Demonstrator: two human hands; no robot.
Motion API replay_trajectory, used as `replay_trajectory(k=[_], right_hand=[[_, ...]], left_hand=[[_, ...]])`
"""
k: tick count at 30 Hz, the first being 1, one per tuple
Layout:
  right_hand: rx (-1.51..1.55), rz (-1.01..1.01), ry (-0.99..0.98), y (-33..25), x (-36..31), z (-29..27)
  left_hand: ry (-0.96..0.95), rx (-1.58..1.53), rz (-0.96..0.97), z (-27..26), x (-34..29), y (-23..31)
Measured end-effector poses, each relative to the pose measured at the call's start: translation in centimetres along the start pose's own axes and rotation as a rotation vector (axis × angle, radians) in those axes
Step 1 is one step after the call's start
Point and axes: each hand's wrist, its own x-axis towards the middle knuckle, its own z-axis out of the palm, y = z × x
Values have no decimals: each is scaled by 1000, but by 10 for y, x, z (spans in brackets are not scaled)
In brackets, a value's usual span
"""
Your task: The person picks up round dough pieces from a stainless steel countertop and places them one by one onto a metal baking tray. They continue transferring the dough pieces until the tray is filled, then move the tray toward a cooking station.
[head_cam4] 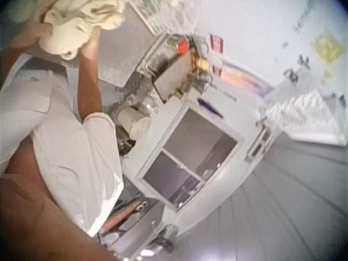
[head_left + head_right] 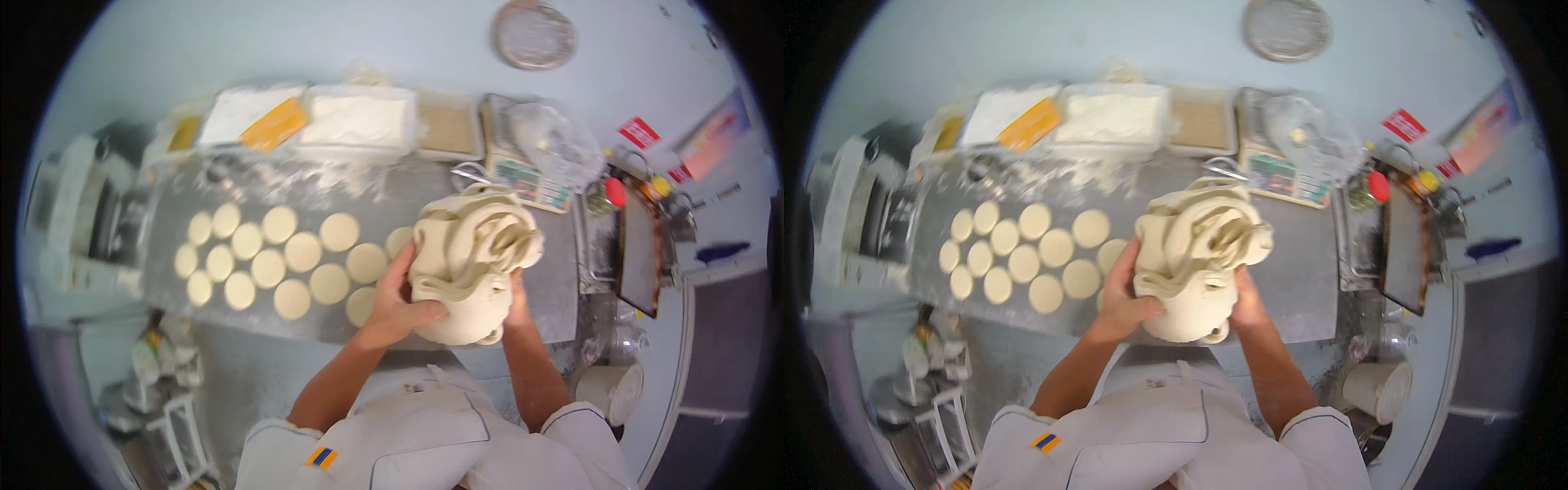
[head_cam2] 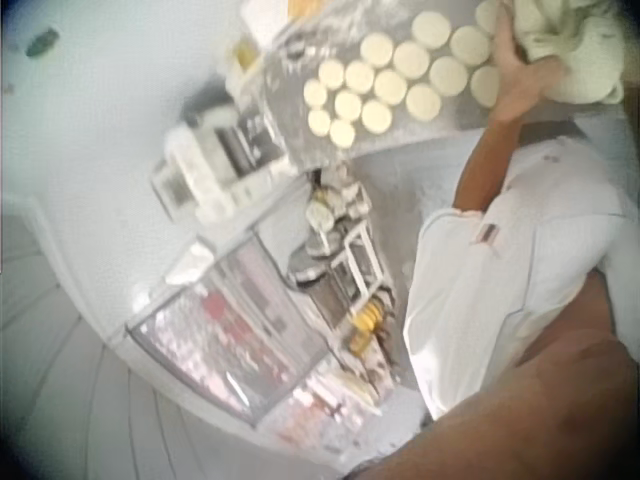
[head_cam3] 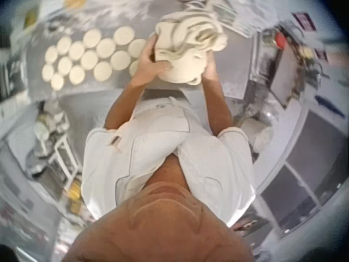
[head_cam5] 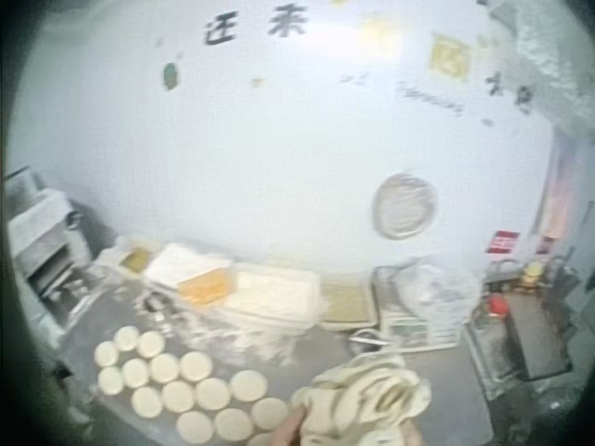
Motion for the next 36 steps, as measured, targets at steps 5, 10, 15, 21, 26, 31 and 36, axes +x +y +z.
replay_trajectory(k=[5,10,15,21,26,31,36], right_hand=[[373,-176,-16,-34,2,-25],[619,-272,102,-69,3,-110],[760,-361,29,-121,37,-230],[886,-224,-41,-186,109,-334],[776,-140,-134,-190,170,-340],[850,146,-219,-187,219,-339],[752,118,-2,-201,262,-330]], left_hand=[[-118,69,-57,52,47,-33],[-313,777,-5,110,121,-73],[-418,1392,289,164,230,-107],[-58,2125,673,194,394,-126],[-149,2323,493,187,468,-147],[294,1435,225,190,505,-150],[312,1389,327,192,475,-148]])
